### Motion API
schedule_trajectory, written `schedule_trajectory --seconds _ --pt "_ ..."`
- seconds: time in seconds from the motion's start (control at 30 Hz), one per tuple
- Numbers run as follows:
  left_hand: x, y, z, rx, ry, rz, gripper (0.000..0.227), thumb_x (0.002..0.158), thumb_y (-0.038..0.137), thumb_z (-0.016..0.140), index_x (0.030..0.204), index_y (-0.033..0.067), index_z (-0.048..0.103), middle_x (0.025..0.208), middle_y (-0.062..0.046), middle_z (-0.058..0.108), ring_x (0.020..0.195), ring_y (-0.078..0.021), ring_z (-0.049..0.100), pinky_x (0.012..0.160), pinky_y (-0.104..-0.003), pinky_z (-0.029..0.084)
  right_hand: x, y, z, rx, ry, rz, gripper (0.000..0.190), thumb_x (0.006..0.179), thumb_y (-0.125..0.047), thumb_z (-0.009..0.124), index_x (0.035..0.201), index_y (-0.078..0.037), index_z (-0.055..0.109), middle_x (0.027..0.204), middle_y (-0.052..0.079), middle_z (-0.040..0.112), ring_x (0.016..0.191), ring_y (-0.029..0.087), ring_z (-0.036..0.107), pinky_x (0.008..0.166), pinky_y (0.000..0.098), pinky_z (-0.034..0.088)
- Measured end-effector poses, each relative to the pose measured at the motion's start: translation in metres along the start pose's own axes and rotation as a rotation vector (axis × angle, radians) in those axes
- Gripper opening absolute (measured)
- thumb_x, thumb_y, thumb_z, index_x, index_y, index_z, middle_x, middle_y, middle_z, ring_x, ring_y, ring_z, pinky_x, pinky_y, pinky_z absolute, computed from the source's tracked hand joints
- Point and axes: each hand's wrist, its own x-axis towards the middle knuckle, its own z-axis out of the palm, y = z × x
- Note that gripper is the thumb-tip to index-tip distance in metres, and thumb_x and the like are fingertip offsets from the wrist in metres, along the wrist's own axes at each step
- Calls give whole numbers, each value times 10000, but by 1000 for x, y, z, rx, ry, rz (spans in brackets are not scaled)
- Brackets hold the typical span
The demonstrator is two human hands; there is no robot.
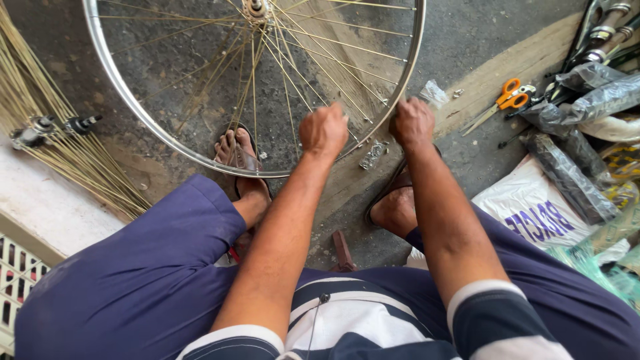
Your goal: The person is assembling a bicycle wheel by hand, inserting spokes into the hub and rim, and tightening the nipples to secure them. The process involves repetitive manual manipulation of the spokes and nipples to ensure they are properly seated and tightened.
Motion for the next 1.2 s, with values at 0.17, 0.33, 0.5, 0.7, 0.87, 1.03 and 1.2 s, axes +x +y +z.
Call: schedule_trajectory --seconds 0.17,0.33,0.5,0.7,0.87,1.03,1.2 --pt "21 16 -17 516 -67 452 156 902 114 633 914 161 782 991 -88 737 1009 -275 646 1029 -522 381 -43 -20 53 706 95 511 152 993 -185 680 1099 -109 758 972 140 768 781 227 707 735 396 562" --pt "12 8 -17 321 -338 332 326 872 51 639 1064 288 755 1103 -42 727 1137 -202 586 1084 -444 266 -73 -54 76 1493 36 735 109 1033 -138 659 1068 -66 734 935 85 736 751 196 682 702 362 579" --pt "4 8 -21 288 -339 317 176 932 188 663 1030 292 765 1081 4 722 1115 -189 562 1115 -451 225 -78 -58 22 905 155 482 187 942 -97 654 1089 -88 770 968 76 787 843 192 748 782 341 593" --pt "7 7 -19 275 -322 347 225 931 145 658 1052 298 769 1065 1 732 1106 -186 569 1114 -450 229 -67 -66 10 283 68 -31 164 865 -109 671 1001 -78 758 1058 168 710 958 347 675 828 451 559" --pt "7 5 -16 296 -267 398 266 893 122 670 1036 315 785 1105 -20 732 1151 -218 573 1118 -479 222 -66 -71 8 60 39 -228 259 778 -117 664 1028 -79 719 1060 183 691 991 362 660 777 474 556" --pt "7 7 -19 309 -259 420 219 873 161 679 1012 288 790 1114 -25 741 1171 -238 589 1144 -490 227 -71 -65 20 245 144 86 121 956 -172 689 993 -60 666 915 185 694 866 384 672 765 512 540" --pt "15 13 -17 286 -252 408 197 862 232 697 1042 252 776 1118 -41 737 1189 -238 580 1127 -485 240 -56 -68 30 1784 72 745 125 955 -79 638 1056 -21 592 924 127 724 774 228 721 674 340 610"
